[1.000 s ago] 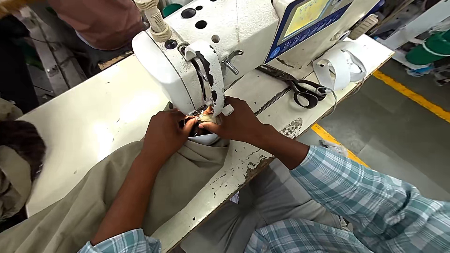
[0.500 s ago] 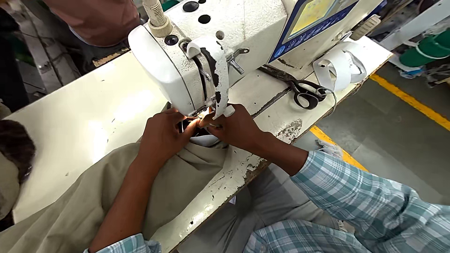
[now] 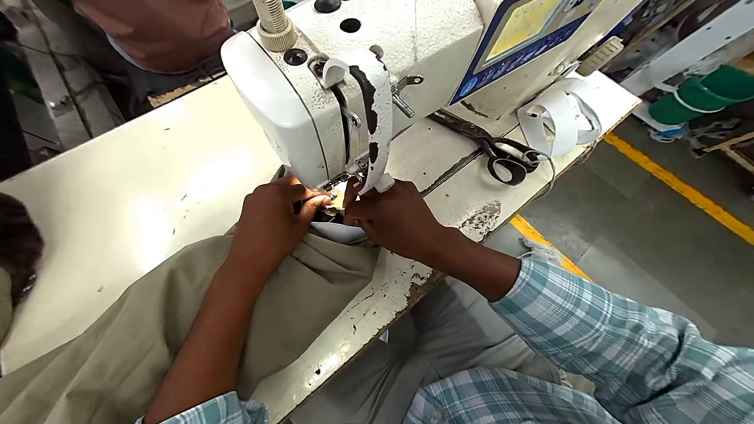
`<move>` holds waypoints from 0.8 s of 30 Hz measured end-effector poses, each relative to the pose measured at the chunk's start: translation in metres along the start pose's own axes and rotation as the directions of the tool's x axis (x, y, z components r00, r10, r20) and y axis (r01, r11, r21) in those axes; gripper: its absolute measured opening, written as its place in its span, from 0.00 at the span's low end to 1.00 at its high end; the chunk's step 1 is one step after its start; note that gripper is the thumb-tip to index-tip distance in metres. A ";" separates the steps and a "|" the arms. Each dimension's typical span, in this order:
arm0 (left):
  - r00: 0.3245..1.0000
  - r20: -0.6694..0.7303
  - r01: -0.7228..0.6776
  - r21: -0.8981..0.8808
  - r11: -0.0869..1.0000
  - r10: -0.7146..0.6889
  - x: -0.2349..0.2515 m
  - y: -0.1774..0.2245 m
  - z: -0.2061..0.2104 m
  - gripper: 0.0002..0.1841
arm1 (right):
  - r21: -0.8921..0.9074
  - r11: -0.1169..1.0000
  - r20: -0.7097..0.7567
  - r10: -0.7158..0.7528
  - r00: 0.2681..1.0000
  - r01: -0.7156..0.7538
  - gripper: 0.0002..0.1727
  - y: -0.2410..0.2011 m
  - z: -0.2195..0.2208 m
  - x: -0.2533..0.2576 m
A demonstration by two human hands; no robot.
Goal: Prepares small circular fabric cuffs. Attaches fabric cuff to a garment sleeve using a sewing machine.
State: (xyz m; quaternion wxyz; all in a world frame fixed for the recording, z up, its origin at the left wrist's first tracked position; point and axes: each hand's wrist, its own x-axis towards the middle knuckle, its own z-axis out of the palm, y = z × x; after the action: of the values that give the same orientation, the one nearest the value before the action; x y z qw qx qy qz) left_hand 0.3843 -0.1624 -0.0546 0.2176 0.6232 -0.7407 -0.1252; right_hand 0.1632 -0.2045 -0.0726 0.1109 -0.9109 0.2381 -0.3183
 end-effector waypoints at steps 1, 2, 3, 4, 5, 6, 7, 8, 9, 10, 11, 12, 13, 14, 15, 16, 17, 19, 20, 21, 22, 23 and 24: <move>1.000 0.004 0.000 -0.007 1.000 0.000 0.000 0.000 -0.001 0.08 | 0.002 1.000 -0.028 -0.002 1.000 0.002 0.09 -0.001 0.001 0.000; 1.000 0.010 -0.005 -0.012 1.000 0.005 0.000 -0.001 -0.001 0.07 | 0.004 1.000 -0.046 -0.001 0.999 0.001 0.10 -0.002 0.002 0.000; 1.000 0.016 -0.020 -0.015 1.000 0.021 -0.001 -0.001 -0.002 0.06 | 0.006 1.000 -0.059 0.006 0.998 -0.006 0.10 -0.004 0.002 0.000; 0.999 0.022 -0.045 -0.017 0.999 0.046 -0.002 -0.002 -0.003 0.06 | 0.016 1.000 -0.066 0.023 0.998 -0.022 0.10 -0.006 0.002 0.000; 0.997 0.030 -0.074 -0.021 0.997 0.075 -0.002 -0.003 -0.003 0.07 | 0.029 0.998 -0.056 0.053 0.997 -0.051 0.10 -0.007 0.002 0.000; 0.994 0.041 -0.100 -0.025 0.995 0.101 -0.003 -0.004 -0.005 0.07 | 0.032 0.996 -0.035 0.087 0.996 -0.086 0.13 -0.007 0.000 0.000; 0.992 0.058 -0.113 -0.029 0.993 0.114 -0.003 -0.005 -0.007 0.08 | 0.032 0.992 -0.013 0.124 0.992 -0.124 0.16 -0.006 0.000 -0.001; 0.990 0.080 -0.113 -0.026 0.993 0.115 -0.003 -0.006 -0.008 0.09 | 0.026 0.986 0.006 0.164 0.986 -0.164 0.17 -0.006 -0.001 -0.001; 0.990 0.096 -0.104 -0.023 0.994 0.106 -0.002 -0.006 -0.009 0.10 | 0.020 0.978 0.023 0.209 0.978 -0.210 0.14 -0.005 -0.003 -0.002; 0.991 0.096 -0.094 -0.023 0.995 0.096 -0.001 -0.005 -0.009 0.10 | 0.024 0.966 0.045 0.255 0.966 -0.256 0.12 -0.004 -0.004 -0.002; 0.993 0.082 -0.087 -0.015 0.996 0.088 -0.001 -0.003 -0.008 0.09 | 0.026 0.953 0.072 0.299 0.951 -0.302 0.14 -0.003 -0.007 -0.001; 0.995 0.055 -0.088 -0.003 0.996 0.088 -0.001 -0.003 -0.006 0.07 | 0.031 0.942 0.087 0.331 0.940 -0.335 0.16 -0.002 -0.008 0.000; 0.996 0.027 -0.086 0.009 0.996 0.086 -0.001 -0.002 -0.004 0.06 | 0.043 0.931 0.103 0.357 0.928 -0.362 0.18 0.000 -0.008 0.001; 0.997 0.004 -0.075 0.016 0.997 0.075 -0.002 -0.003 -0.002 0.06 | 0.052 0.920 0.122 0.380 0.917 -0.388 0.19 0.001 -0.007 0.002; 0.998 -0.011 -0.059 0.013 0.998 0.059 -0.002 -0.003 0.000 0.08 | 0.054 0.912 0.136 0.396 0.908 -0.406 0.20 0.002 -0.006 0.004; 0.999 -0.028 -0.043 0.010 0.999 0.043 -0.002 -0.003 0.001 0.09 | 0.053 0.906 0.138 0.409 0.902 -0.419 0.20 0.002 -0.004 0.005; 0.999 -0.041 -0.029 0.005 1.000 0.030 -0.001 -0.003 0.003 0.09 | 0.046 0.903 0.130 0.419 0.899 -0.428 0.19 0.002 -0.002 0.006; 0.998 -0.064 -0.010 -0.008 1.000 0.010 -0.001 -0.003 0.006 0.10 | 0.024 0.899 0.102 0.432 0.896 -0.437 0.17 0.002 0.003 0.009; 0.997 -0.076 -0.007 -0.010 1.000 0.006 -0.001 -0.004 0.007 0.10 | 0.020 0.907 0.064 0.418 0.906 -0.420 0.14 0.002 0.005 0.009; 0.996 -0.091 -0.013 -0.012 1.000 0.012 -0.002 -0.004 0.007 0.10 | 0.015 0.921 0.017 0.389 0.921 -0.389 0.12 0.003 0.008 0.009; 0.994 -0.107 -0.026 -0.012 1.000 0.025 -0.002 -0.004 0.007 0.09 | 0.008 0.939 -0.029 0.345 0.938 -0.345 0.10 0.004 0.011 0.008; 0.991 -0.124 -0.043 -0.006 0.999 0.042 -0.003 -0.004 0.007 0.08 | -0.003 0.955 -0.060 0.296 0.953 -0.297 0.08 0.005 0.013 0.006; 0.988 -0.142 -0.059 0.000 0.998 0.059 -0.004 -0.003 0.006 0.07 | -0.008 0.969 -0.082 0.247 0.966 -0.249 0.07 0.007 0.015 0.005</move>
State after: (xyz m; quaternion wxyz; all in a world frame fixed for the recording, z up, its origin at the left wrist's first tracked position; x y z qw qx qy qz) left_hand 0.3846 -0.1599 -0.0620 0.2745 0.6078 -0.7413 -0.0756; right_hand 0.1736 -0.2122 -0.0837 0.1320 -0.8614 0.3572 -0.3361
